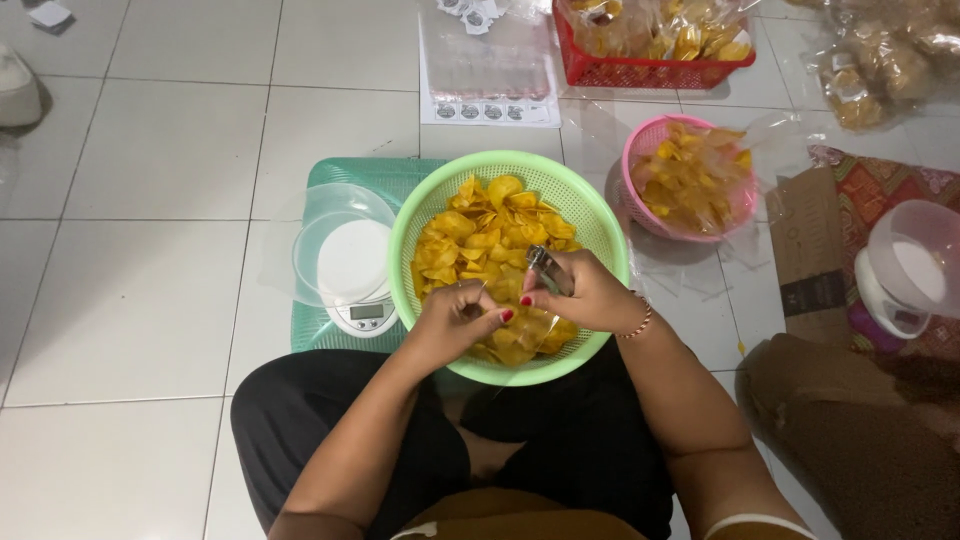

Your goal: Packaging fried chips from a large colander into small plastic bags using tongs and hands

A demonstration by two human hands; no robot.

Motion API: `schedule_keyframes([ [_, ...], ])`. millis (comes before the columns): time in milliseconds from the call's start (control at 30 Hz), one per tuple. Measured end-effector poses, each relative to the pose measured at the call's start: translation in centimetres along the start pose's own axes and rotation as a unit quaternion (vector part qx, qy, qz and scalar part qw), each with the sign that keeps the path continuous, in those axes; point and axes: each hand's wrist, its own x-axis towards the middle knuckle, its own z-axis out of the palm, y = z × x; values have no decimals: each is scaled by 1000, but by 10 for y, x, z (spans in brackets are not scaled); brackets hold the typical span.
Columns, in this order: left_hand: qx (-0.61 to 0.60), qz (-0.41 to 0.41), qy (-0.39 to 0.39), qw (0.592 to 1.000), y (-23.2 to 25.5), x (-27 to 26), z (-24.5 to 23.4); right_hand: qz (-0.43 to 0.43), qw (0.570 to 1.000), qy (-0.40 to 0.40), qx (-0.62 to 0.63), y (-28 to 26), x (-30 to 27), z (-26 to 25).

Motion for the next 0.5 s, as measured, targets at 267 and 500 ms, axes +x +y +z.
schedule_keyframes([
  [267, -36, -24, -19, 999, 12, -2, 1, -42, 999, 10, -30, -27, 7, 13],
  [500, -34, -50, 4, 998, 13, -3, -4, -35, 996, 19, -77, -6, 5, 10],
])
